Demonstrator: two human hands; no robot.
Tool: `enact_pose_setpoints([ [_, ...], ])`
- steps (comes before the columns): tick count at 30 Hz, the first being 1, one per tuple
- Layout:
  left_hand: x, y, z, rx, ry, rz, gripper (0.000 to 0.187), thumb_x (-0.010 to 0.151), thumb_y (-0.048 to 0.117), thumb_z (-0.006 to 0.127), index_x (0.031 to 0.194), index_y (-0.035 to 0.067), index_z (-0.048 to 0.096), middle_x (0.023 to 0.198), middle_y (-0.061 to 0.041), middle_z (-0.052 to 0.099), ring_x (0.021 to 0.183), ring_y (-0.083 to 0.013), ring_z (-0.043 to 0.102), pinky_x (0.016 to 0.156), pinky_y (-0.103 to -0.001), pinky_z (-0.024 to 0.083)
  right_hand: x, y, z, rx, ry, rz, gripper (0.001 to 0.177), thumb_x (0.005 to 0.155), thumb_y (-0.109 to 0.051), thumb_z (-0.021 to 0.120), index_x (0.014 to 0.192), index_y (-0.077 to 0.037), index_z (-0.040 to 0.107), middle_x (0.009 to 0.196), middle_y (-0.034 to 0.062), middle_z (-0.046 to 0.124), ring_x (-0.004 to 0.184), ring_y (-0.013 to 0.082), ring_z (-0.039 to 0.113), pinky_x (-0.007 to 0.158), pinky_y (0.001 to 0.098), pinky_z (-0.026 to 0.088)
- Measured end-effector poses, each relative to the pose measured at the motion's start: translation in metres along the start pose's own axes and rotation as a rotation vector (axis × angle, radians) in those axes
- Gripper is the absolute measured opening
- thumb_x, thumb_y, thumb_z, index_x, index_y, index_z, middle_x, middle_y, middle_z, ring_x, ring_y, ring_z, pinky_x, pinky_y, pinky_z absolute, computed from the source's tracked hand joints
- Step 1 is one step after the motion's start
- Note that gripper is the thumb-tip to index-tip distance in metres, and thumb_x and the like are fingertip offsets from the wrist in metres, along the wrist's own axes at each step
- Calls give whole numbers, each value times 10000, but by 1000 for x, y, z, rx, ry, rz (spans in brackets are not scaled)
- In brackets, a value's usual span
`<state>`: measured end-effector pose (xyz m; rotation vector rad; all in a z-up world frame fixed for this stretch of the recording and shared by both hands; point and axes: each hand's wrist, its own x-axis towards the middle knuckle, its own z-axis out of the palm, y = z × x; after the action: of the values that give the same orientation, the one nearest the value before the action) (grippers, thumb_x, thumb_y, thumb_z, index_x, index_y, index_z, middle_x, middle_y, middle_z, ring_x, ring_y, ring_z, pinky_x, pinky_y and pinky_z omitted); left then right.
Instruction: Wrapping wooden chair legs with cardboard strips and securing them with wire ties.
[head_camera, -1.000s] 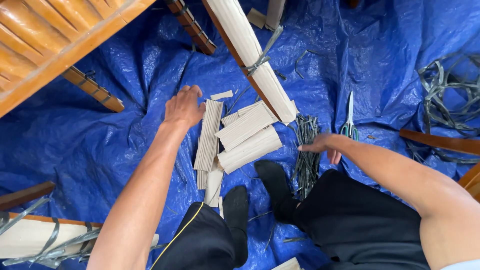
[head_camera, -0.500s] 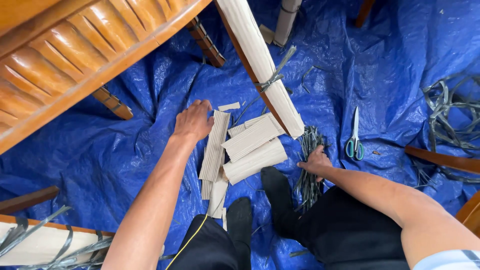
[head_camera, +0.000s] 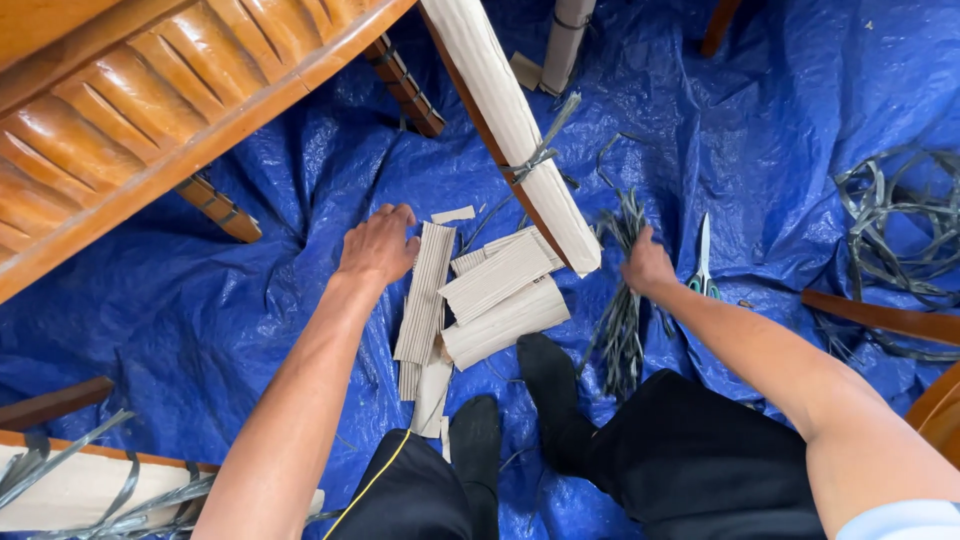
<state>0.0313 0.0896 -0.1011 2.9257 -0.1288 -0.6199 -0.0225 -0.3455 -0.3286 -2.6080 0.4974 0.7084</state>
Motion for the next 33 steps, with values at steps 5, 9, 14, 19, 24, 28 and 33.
enact_pose_setpoints([
  [5,3,-2,5,8,-9,-8,363,941,273,668,1274,152,591,1322,-75,608,1110,-300,679,926,-468,551,-16,-28,-49,-17,178,-138,781,845,-443,782,1362,13,416,1194,307,664,1107,487,643,928,545,528],
  [9,2,-3,6,12,-2,13,369,932,275,676,1266,144,591,1336,-81,602,1153,-319,653,959,-479,527,-19,-25,-50,-71,114,-59,777,846,-522,777,1322,7,465,1199,271,677,1141,460,649,924,545,537],
  [14,4,-1,9,21,-4,22,367,932,276,674,1262,139,590,1334,-82,604,1193,-315,632,992,-474,510,-5,-10,-26,-203,-12,-49,514,890,-452,746,1206,-60,643,1227,232,696,1154,443,666,960,524,546],
  [19,3,2,6,22,-11,27,365,936,278,663,1263,138,581,1336,-83,596,1227,-307,607,1007,-470,496,-2,-15,-29,-195,-4,-8,350,954,-355,662,1162,-87,749,1253,227,700,1167,436,673,978,518,550],
  [24,9,5,9,46,-8,43,355,946,289,654,1257,134,582,1332,-90,591,1222,-311,605,999,-469,499,-12,-28,-51,-188,168,-62,344,949,-291,608,1126,-3,673,1129,282,698,1031,477,687,896,542,554],
  [28,6,12,5,46,-38,30,347,963,295,636,1265,134,579,1314,-82,599,1199,-303,623,993,-461,510,-23,-43,-66,4,339,-167,271,1004,-226,518,1147,1,552,939,322,717,861,536,684,790,621,527],
  [33,6,13,5,53,-16,50,333,965,295,635,1249,129,583,1291,-81,605,1183,-303,629,982,-462,513,-42,-62,-80,98,398,-272,235,1059,-259,482,1099,-32,533,870,315,693,824,543,653,755,633,498],
])
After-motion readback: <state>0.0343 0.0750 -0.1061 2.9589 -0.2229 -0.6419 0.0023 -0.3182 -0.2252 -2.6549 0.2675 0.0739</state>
